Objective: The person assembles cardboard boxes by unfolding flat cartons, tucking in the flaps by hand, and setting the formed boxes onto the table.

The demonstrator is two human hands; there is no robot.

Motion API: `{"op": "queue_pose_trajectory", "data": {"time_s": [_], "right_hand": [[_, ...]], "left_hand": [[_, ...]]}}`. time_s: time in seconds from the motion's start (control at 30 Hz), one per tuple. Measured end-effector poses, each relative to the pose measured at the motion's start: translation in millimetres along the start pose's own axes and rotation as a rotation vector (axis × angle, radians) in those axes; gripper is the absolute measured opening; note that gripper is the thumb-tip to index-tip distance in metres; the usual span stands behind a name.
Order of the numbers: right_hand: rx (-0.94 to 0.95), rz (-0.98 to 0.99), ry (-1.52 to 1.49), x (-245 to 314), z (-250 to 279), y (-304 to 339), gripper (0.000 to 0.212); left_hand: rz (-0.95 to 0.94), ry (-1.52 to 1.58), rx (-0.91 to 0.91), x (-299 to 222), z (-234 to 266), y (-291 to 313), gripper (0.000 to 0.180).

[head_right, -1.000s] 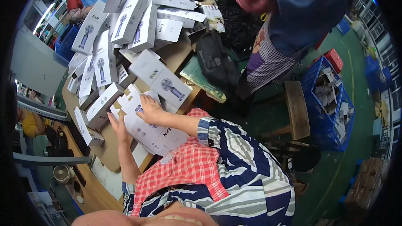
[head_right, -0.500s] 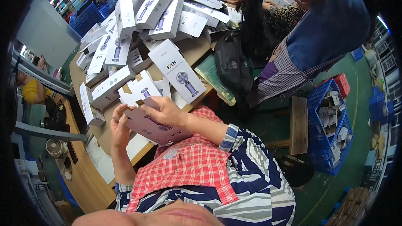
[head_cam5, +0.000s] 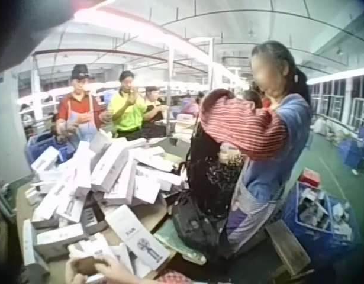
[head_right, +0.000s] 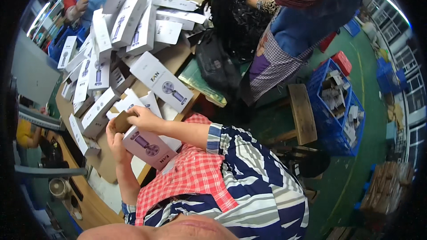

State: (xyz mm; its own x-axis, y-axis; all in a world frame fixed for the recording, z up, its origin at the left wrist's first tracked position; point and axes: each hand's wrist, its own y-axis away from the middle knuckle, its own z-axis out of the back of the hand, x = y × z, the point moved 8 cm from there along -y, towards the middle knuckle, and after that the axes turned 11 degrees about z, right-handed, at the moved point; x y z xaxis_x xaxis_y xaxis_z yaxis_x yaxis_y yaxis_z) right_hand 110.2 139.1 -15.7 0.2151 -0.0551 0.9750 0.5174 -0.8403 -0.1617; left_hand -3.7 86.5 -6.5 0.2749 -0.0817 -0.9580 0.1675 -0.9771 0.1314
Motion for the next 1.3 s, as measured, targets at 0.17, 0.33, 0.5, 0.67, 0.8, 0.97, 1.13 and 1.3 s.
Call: {"op": "queue_pose_trajectory", "data": {"time_s": [0.17,0.33,0.5,0.67,0.8,0.97,1.13,1.3], "right_hand": [[0.183,-0.432,-0.303,-49,4,8,0.041],[0.103,-0.371,-0.288,-29,13,7,0.042],[0.394,-0.089,-0.070,-1,-2,1,0.027],[0.619,-0.063,0.278,6,1,-12,0.036],[0.803,-0.228,0.580,11,-8,-15,0.047],[0.774,-0.250,0.506,-2,-6,-19,0.053],[0.779,0.350,0.522,13,-16,-11,0.068],[0.215,0.410,0.666,97,53,-88,0.066]], "left_hand": [[0.135,0.138,0.158,10,-7,-13,0.049],[0.430,0.393,0.150,19,-13,-9,0.045],[0.230,0.312,0.131,52,36,-31,0.027],[0.500,0.399,0.154,49,19,-12,0.017],[0.395,-0.019,0.321,31,7,-8,0.020],[0.448,-0.011,0.336,30,8,-8,0.021],[0.237,-0.032,0.240,15,19,-14,0.028],[-0.069,0.298,-0.156,-12,110,-26,0.029]]}}
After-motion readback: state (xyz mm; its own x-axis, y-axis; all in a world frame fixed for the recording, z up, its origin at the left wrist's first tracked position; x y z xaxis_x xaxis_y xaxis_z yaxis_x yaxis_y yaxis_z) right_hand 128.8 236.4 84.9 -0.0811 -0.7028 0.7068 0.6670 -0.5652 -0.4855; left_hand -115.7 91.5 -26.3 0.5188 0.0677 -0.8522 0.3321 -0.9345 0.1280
